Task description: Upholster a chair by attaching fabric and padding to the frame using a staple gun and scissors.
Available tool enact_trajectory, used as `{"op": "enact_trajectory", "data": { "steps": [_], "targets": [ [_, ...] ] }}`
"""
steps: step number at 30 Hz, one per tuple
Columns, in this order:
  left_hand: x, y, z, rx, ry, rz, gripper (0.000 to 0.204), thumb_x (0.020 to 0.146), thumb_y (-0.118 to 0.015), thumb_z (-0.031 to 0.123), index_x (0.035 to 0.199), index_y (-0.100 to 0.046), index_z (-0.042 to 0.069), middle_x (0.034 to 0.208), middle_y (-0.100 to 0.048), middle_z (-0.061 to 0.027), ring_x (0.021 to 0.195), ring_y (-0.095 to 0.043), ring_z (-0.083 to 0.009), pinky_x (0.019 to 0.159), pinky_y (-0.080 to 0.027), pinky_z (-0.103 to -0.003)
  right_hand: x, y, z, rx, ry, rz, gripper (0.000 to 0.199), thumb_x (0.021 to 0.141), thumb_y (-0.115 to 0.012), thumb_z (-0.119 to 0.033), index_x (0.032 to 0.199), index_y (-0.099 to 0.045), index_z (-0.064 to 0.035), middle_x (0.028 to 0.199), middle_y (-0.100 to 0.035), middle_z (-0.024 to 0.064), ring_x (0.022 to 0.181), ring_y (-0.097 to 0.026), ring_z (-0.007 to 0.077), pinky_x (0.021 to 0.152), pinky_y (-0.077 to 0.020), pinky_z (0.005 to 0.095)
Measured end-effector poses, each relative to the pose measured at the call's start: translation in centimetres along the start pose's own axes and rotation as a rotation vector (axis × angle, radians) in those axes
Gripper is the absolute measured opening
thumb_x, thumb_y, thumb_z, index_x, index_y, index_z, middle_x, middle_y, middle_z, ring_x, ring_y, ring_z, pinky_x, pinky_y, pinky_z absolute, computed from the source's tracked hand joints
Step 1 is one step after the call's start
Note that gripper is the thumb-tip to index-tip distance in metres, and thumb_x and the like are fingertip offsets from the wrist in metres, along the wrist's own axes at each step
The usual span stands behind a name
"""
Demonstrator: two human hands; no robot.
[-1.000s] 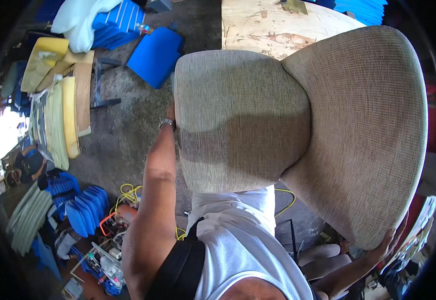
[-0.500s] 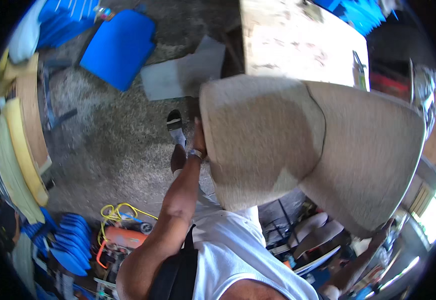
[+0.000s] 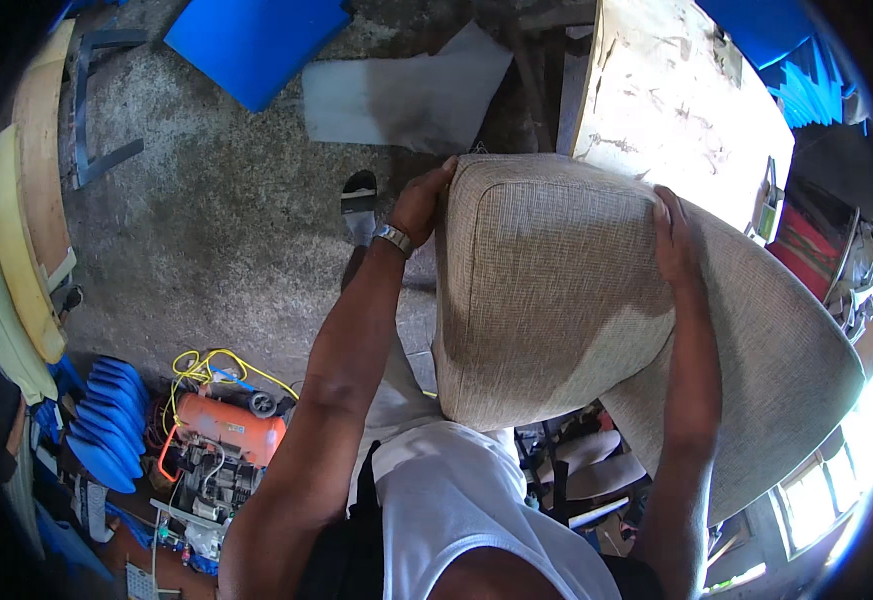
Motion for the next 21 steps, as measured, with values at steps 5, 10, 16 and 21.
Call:
{"op": "enact_trajectory", "data": {
  "steps": [5, 10, 16, 21],
  "targets": [
    [1.6, -1.6, 2.0, -0.059, 0.066, 0.030, 0.059, 0.097, -0.059, 0.043, 0.139, -0.054, 0.002, 0.136, -0.060, -0.0081, 0.122, -0.055, -0.0177, 0.106, -0.039, -0.032, 0.9, -1.5, -0.2, 0.020, 0.094, 0.101, 0.049, 0.105, -0.037, -0.040, 0.125, -0.060, -0.0018, 0.128, -0.061, 0.0207, 0.119, -0.058, 0.0379, 0.102, -0.0436, 0.0448],
    [5.0, -4.6, 5.0, 0.188, 0.112, -0.008, 0.067, 0.095, -0.059, 0.051, 0.141, -0.051, 0.003, 0.141, -0.056, -0.0100, 0.132, -0.049, -0.0209, 0.109, -0.036, -0.034, 1.4, -0.6, 0.0, 0.074, 0.106, 0.004, 0.048, 0.104, -0.038, -0.038, 0.127, -0.060, -0.0025, 0.127, -0.062, 0.0197, 0.121, -0.057, 0.0370, 0.104, -0.0426, 0.0428],
    [8.6, -3.2, 5.5, 1.017, 0.151, 0.065, 0.053, 0.086, -0.070, 0.050, 0.114, -0.071, 0.005, 0.126, -0.065, -0.0145, 0.119, -0.058, -0.0225, 0.103, -0.042, -0.034, 1.4, -0.3, -0.4, 0.098, 0.186, -0.035, 0.048, 0.103, -0.040, -0.038, 0.130, -0.058, -0.0035, 0.130, -0.061, 0.0191, 0.123, -0.056, 0.0370, 0.106, -0.0415, 0.0435],
    [11.9, 0.3, 4.6, 1.201, 0.072, 0.369, 0.048, 0.077, -0.076, 0.043, 0.107, -0.073, 0.005, 0.109, -0.073, -0.0129, 0.102, -0.067, -0.0227, 0.090, -0.051, -0.035, 1.4, 0.2, -0.6, 0.056, 0.267, 0.008, 0.048, 0.101, -0.041, -0.038, 0.131, -0.058, -0.0039, 0.131, -0.060, 0.0193, 0.124, -0.055, 0.0373, 0.107, -0.0401, 0.0458]
  ]
}}
Point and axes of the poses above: each hand's wrist, its own x-axis towards the middle knuckle, its own y-axis out of the back of the hand, z = x × y, the point moved 4 cm from there along x, towards the middle knuckle
